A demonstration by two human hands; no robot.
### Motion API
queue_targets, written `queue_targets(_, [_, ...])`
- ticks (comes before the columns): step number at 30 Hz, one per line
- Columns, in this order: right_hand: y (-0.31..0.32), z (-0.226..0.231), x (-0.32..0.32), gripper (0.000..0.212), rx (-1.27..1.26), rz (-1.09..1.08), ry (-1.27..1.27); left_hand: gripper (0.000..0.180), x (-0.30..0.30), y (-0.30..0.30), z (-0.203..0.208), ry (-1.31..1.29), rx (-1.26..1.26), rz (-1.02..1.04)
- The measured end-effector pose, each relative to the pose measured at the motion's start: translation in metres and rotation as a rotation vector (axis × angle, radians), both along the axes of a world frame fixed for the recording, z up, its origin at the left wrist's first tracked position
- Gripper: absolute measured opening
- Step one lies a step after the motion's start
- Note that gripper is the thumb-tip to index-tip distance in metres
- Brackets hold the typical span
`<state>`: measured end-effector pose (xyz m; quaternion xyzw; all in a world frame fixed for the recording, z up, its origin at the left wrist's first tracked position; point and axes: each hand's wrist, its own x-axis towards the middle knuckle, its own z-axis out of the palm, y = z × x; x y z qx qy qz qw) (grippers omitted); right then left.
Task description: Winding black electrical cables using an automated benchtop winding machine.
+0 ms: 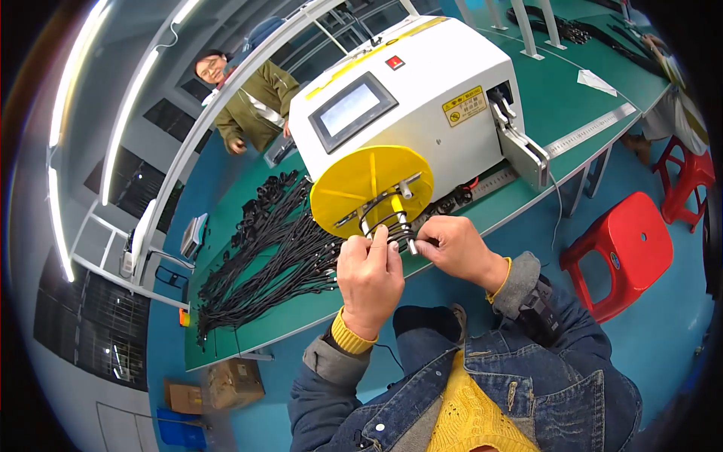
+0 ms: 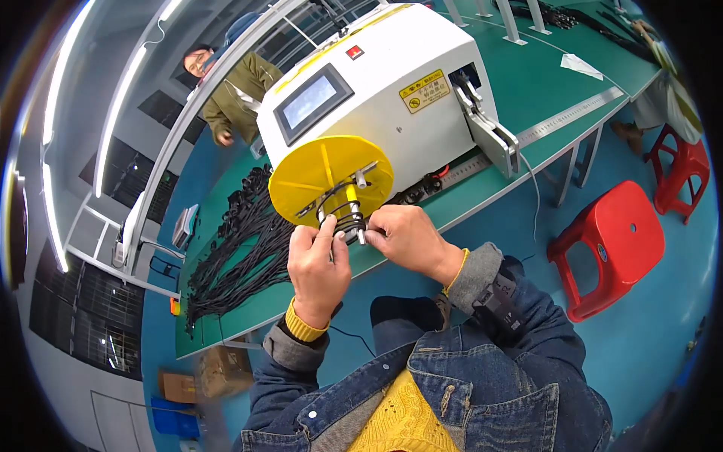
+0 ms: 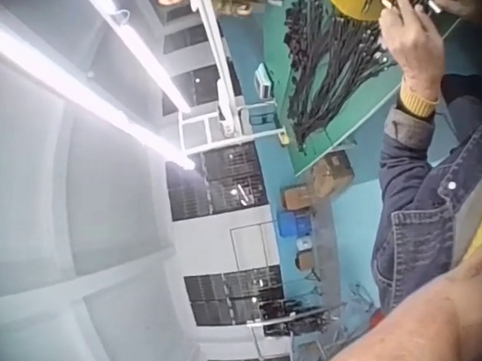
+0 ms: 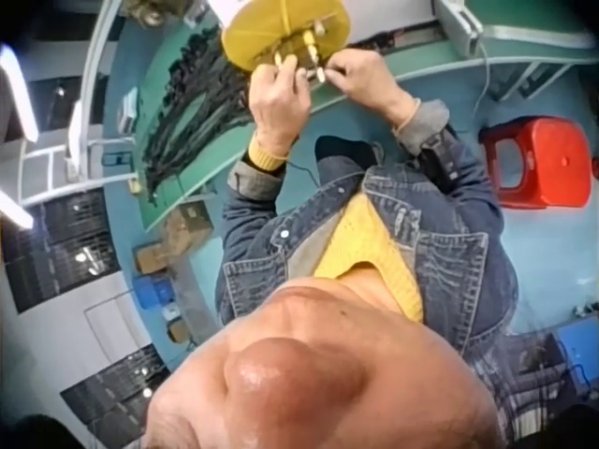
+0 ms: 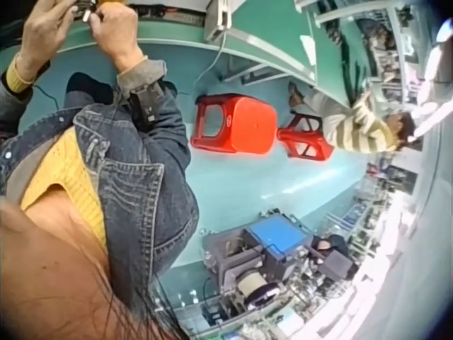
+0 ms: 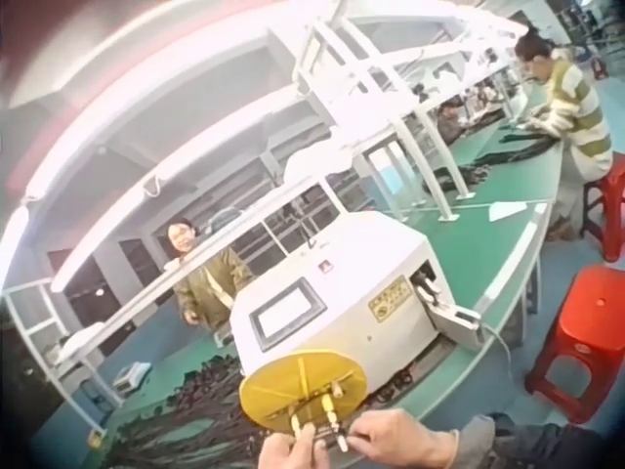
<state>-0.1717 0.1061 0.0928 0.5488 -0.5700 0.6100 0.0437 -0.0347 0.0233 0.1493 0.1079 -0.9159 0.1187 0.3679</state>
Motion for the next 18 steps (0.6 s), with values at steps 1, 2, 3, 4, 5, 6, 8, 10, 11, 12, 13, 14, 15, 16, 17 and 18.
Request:
queue_targets(1, [0.000,-0.001,0.001,0.009,0.006,0.012,-0.011,0.030,0.003,0.002,-0.002,0.005,0.081,0.006])
queue_targets(2, [0.000,-0.001,0.000,0.009,0.005,0.016,-0.007,0.031,0.004,0.002,-0.003,0.011,0.165,0.014])
queue_targets(3, [-0.001,-0.001,0.000,0.009,0.010,0.007,-0.009,0.031,0.004,0.002,-0.004,0.016,0.165,0.019])
queue_targets(4, [-0.002,-0.001,0.000,0.009,0.017,0.000,-0.009,0.035,0.004,-0.001,-0.004,0.019,0.214,0.005])
queue_targets(5, [-0.003,-0.001,0.000,0.010,0.025,-0.005,-0.007,0.039,0.003,-0.003,-0.004,0.024,0.264,-0.008])
queue_targets(6, [-0.003,0.000,0.001,0.010,0.031,0.014,0.003,0.042,0.005,-0.004,-0.004,0.033,0.315,-0.012])
queue_targets(8, [0.000,0.005,0.003,0.017,0.079,0.011,-0.078,0.046,0.004,-0.005,-0.003,0.052,0.324,-0.005])
queue_targets(10, [0.000,0.009,0.003,0.022,0.112,0.032,-0.099,0.053,0.003,-0.005,-0.003,0.063,0.330,-0.027])
queue_targets(11, [0.000,0.010,0.003,0.030,0.106,-0.004,-0.091,0.053,0.004,-0.006,-0.005,0.081,0.334,-0.012])
queue_targets(12, [0.000,0.011,0.002,0.039,0.098,-0.039,-0.085,0.055,0.004,-0.007,-0.007,0.036,0.346,0.006])
queue_targets(13, [-0.001,0.011,0.002,0.047,0.090,-0.081,-0.080,0.057,0.005,-0.009,-0.009,-0.012,0.358,0.017])
queue_targets(14, [-0.003,0.012,0.000,0.047,0.093,-0.071,-0.067,0.059,0.005,-0.011,-0.010,-0.061,0.369,0.028])
queue_targets(15, [-0.005,0.012,-0.003,0.053,0.106,-0.050,-0.054,0.059,0.005,-0.012,-0.010,-0.049,0.373,0.034])
queue_targets(16, [-0.006,0.012,-0.004,0.060,0.122,-0.032,-0.045,0.059,0.006,-0.011,-0.010,-0.045,0.347,0.040])
queue_targets(17, [-0.007,0.012,-0.005,0.066,0.138,-0.016,-0.038,0.059,0.006,-0.011,-0.009,-0.042,0.320,0.044])
queue_targets(18, [-0.008,0.012,-0.007,0.066,0.142,-0.013,-0.033,0.059,0.007,-0.011,-0.010,-0.040,0.293,0.048])
